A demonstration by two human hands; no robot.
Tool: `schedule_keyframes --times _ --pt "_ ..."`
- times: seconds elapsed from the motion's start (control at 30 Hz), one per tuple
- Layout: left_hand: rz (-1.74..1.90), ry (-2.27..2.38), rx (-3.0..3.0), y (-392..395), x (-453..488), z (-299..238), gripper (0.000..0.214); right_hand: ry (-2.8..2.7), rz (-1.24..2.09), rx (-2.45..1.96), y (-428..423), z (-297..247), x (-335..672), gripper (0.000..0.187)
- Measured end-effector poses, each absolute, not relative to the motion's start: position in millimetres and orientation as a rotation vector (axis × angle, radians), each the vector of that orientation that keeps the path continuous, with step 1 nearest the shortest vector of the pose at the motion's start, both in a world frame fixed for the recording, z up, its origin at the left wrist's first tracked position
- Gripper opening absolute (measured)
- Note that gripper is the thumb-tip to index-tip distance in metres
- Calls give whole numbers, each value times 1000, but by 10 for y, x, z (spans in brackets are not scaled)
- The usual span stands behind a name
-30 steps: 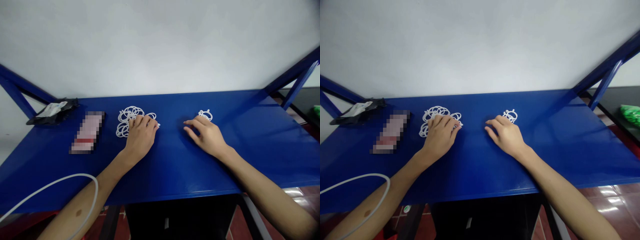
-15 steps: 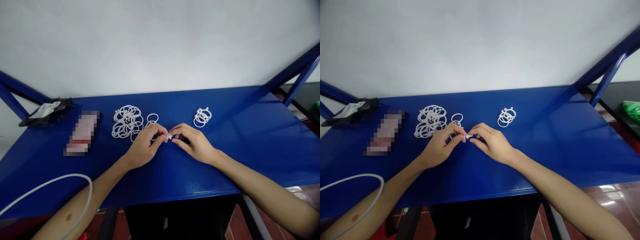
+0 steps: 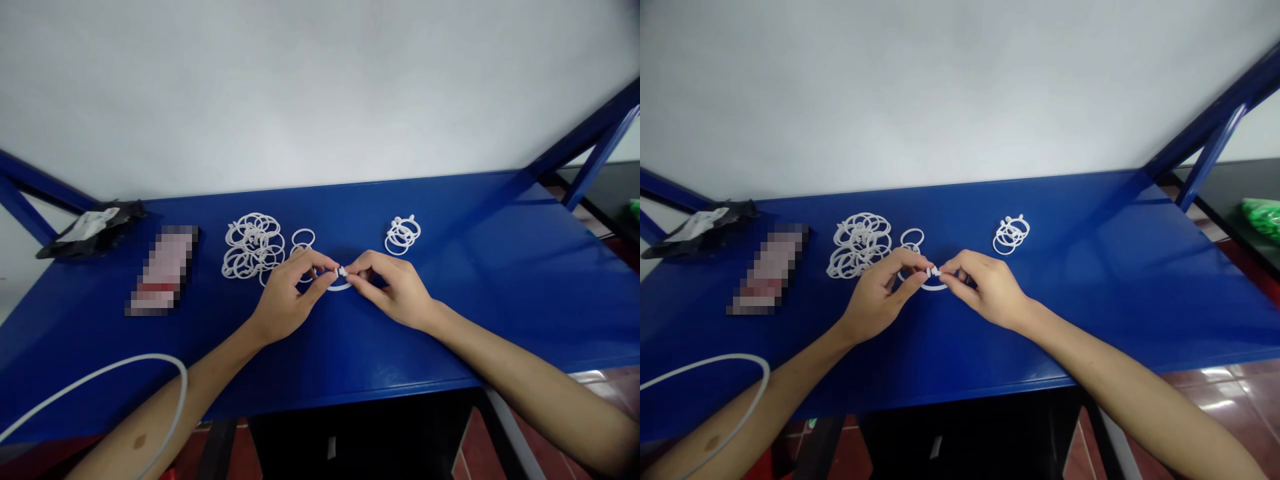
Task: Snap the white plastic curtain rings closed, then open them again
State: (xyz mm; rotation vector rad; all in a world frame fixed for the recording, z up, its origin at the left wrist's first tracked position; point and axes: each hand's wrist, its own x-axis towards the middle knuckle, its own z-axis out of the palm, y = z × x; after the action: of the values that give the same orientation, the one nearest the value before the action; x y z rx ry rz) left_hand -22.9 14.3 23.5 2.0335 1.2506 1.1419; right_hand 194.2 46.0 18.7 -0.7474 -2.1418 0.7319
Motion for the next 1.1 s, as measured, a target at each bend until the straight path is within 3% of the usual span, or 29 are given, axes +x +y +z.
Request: schedule_keyframes --times 0.67,0.87,1.1 --pt "1460 1104 2365 6 -64 146 15 -2279 523 -565 312 243 1952 10" --pt "1216 1335 2635 146 -178 173 19 -2211 401 -757 521 229 2008 9" --pt "576 1709 2821 191 -324 145 22 -1995 3 -1349 999 207 2390 20"
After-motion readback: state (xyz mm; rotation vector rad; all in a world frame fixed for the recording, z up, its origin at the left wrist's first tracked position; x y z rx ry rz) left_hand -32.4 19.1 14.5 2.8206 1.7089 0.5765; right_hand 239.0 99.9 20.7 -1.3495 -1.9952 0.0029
